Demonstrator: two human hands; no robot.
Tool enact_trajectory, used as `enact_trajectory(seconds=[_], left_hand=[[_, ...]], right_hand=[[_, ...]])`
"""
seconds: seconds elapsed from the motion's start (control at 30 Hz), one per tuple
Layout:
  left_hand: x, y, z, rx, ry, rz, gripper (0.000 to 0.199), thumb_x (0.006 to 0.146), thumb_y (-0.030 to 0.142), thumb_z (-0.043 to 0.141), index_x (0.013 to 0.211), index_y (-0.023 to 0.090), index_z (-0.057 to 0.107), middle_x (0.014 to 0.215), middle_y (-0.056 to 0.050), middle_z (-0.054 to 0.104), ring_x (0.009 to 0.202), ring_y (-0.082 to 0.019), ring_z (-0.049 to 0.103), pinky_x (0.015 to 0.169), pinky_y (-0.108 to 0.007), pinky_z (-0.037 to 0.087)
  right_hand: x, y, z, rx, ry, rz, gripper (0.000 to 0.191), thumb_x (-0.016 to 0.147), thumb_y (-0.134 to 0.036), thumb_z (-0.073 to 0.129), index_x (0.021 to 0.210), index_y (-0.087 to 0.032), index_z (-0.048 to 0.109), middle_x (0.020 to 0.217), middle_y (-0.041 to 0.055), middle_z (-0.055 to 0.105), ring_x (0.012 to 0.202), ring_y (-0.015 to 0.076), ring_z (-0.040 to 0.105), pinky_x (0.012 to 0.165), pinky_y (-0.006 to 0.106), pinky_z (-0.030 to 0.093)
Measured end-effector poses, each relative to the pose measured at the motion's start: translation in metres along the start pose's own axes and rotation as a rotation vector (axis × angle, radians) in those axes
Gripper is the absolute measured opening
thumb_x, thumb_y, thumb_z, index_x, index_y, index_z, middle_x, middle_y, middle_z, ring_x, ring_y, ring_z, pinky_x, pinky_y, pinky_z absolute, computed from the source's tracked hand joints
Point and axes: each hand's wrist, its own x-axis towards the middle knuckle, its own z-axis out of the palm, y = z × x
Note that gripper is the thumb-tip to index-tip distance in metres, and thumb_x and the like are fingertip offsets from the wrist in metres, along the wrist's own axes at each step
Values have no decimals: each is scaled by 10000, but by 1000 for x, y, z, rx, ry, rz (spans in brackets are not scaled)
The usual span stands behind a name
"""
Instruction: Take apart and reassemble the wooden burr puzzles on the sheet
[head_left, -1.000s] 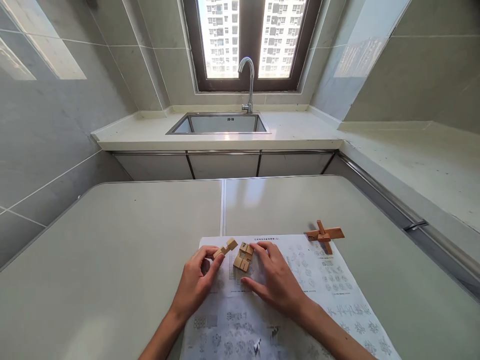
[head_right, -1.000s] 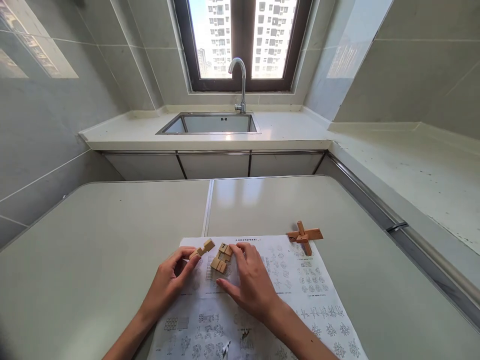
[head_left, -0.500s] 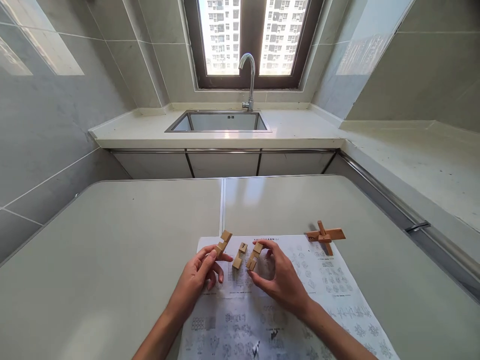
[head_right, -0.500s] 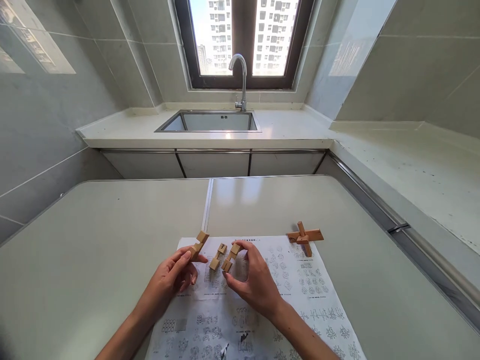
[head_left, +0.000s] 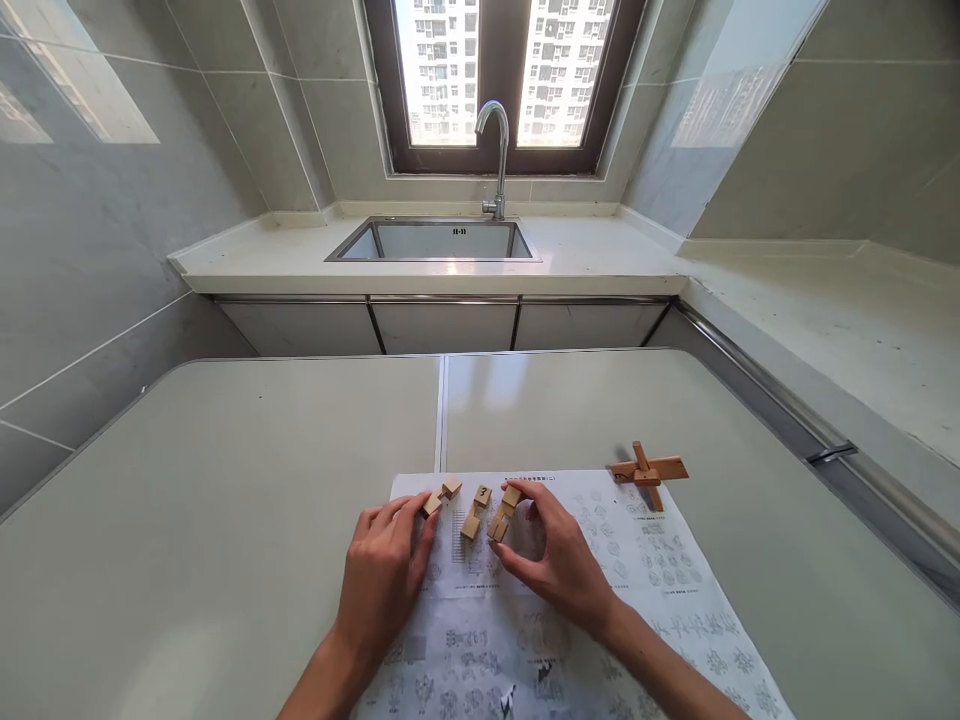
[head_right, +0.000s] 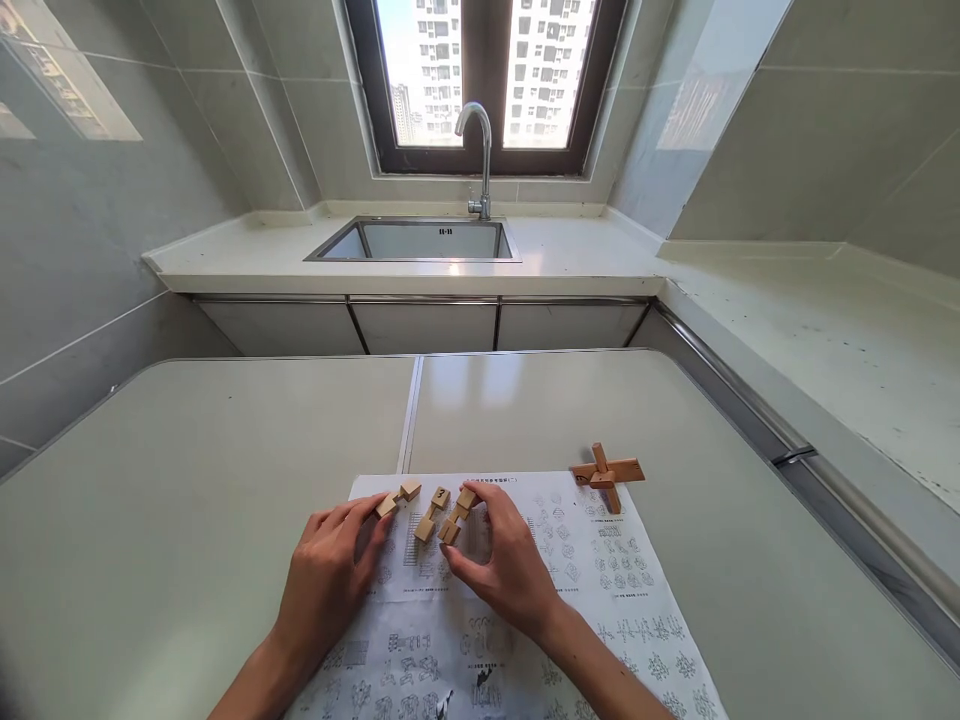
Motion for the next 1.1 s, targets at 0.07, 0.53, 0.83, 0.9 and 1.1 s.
enact_trajectory(seconds=[0.07,0.53,0.83,0.9,1.1], left_hand=[[1,1,1,45,26,51,264,1083,291,523,1259,172,680,1175,-132,801,1063,-298,750,928,-429,527],[-1,1,3,132,18,92,248,1072,239,541,1304,193,616,1239,-131,781,1327,-349,638,1013,-490,505],[2,21,-3,-23,-25,213,262,1042,191,598,1290,247,657,1311,-105,713,1267,-292,604,1038,-454,516],[0,24,-2,-39,-58,238,282,1036,166,595,1279,277,684,1299,-91,723,1263,-288,610,1036,-452,528],[1,25,1,-82,-75,265,265,1037,150,582,1253,257,691,1231,-75,761,1234,-288,628,1031,-460,515]], right_hand=[[0,0,0,3,-10,1,540,904,-292,725,1402,-254,520,1320,114,677,1169,310,670,997,471,593],[0,1,0,23,-49,26,558,903,-279,732,1414,-262,506,1325,103,663,1186,306,657,1021,479,578],[-1,3,2,11,-36,-4,582,882,-258,738,1421,-261,519,1357,112,669,1243,322,654,1061,504,562],[-1,2,1,13,-31,-5,583,881,-251,734,1422,-264,518,1356,111,671,1243,322,656,1063,507,563],[0,0,1,-41,-22,-42,618,850,-221,756,1424,-270,531,1355,115,653,1276,325,631,1093,514,555]])
